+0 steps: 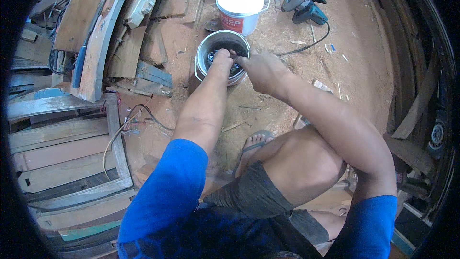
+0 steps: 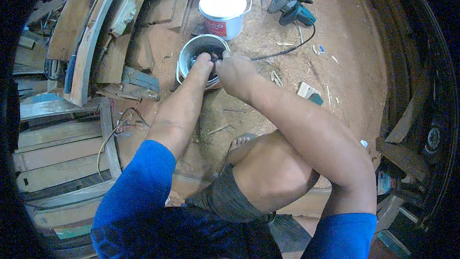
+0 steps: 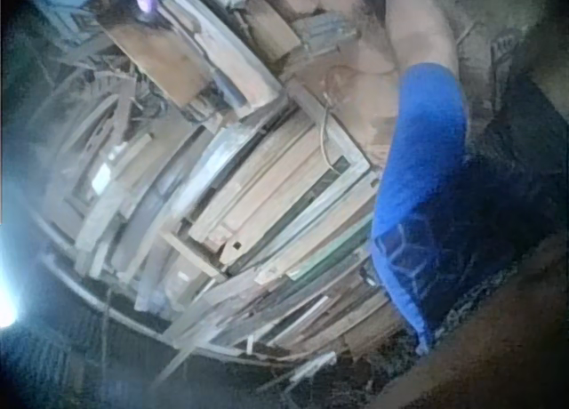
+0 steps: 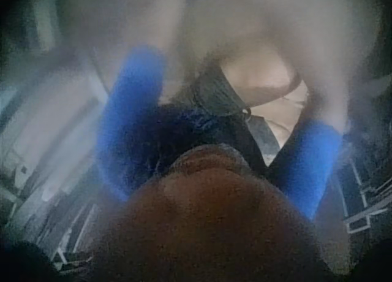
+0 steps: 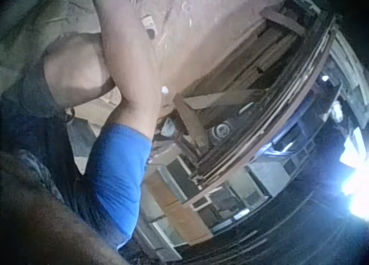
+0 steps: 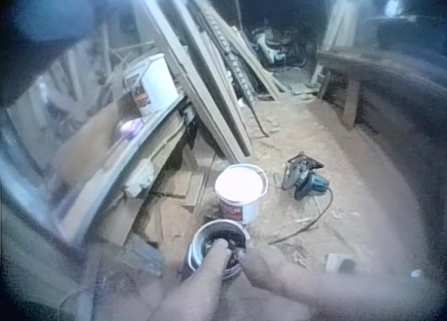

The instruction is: The person retrieves a chisel and a sharpening stone, then sits on the floor to sharpen the chisel. They apply water from a bucket to the stone and rub the chisel blade against it repeatedly, checking the edge periodically.

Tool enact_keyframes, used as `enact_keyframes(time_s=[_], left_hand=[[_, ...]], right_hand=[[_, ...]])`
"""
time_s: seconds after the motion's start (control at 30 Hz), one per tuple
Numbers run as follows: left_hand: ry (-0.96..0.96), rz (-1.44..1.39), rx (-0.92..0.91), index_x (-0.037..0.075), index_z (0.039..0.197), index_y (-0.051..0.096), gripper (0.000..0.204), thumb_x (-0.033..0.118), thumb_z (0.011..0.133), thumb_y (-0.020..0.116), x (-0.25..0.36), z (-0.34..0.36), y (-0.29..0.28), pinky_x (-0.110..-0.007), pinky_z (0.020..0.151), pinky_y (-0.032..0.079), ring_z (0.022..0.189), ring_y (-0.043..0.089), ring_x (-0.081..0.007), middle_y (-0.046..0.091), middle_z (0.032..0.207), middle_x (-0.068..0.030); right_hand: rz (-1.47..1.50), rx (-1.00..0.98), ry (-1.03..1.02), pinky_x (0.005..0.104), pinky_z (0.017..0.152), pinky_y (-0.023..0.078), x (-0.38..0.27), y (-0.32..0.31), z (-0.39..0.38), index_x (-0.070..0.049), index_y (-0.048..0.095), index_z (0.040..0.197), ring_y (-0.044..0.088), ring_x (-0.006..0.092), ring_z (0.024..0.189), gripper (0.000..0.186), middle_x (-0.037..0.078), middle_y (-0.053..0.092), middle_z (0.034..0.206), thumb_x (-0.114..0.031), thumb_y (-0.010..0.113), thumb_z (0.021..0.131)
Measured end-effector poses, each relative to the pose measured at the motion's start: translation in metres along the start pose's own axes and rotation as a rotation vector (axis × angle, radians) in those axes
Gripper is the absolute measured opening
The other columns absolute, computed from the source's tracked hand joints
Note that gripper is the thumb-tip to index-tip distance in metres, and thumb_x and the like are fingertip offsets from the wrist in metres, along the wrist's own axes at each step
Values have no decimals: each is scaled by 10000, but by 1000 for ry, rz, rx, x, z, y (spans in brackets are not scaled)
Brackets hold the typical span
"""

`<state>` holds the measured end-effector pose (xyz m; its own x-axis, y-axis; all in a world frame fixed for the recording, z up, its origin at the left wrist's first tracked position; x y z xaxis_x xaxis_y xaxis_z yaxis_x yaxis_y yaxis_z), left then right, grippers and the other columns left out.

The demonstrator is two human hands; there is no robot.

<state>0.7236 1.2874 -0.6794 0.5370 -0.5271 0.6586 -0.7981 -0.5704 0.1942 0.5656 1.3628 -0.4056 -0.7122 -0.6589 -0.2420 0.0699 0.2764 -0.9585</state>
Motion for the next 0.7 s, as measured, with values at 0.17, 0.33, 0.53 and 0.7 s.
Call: enact_keyframes(time_s=[0.17, 0.33, 0.53, 0.7], left_hand=[[-32, 583, -12, -1, 1209, 630, 339, 114, 950, 444, -16, 15, 17, -467, 893, 526, 1109, 615, -327, 619, 1245, -243], [-139, -104, 259, 41, 1306, 591, 387, 148, 957, 463, -17, 78, -30, -478, 933, 509, 1110, 604, -329, 617, 1226, -218], [68, 294, -139, 50, 1131, 653, 245, 66, 925, 521, 9, 63, 2, -480, 771, 574, 839, 661, -318, 680, 1046, -169], [360, 984, -54, -23, 1145, 650, 306, 86, 942, 449, 54, 67, -29, -424, 645, 572, 811, 704, -272, 691, 967, -186]], right_hand=[[-34, -75, 49, 471, 824, 564, 20, 17, -14, -49, 495, 1374, 689, 420, 965, 602, 297, 598, 1183, 5, 634, 791], [57, -102, 48, 475, 845, 555, 6, 16, -4, -44, 469, 1384, 682, 407, 991, 617, 267, 645, 1109, -24, 633, 789], [262, -268, 241, 468, 833, 557, 40, -5, -36, -53, 581, 1268, 692, 379, 981, 478, 211, 707, 1021, -126, 627, 798], [473, -111, 294, 455, 911, 521, 73, -43, -106, -15, 556, 1337, 656, 382, 1039, 612, 240, 680, 1094, -158, 666, 752]])
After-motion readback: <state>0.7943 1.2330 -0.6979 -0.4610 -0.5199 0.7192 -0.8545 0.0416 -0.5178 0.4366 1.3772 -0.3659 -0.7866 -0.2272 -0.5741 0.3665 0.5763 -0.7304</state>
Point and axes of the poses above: each hand's wrist, its own z-axis towards the middle knuckle, its own y-axis out of the palm, x = y × z, the point moved 7 cm from there along z, towards the middle knuckle
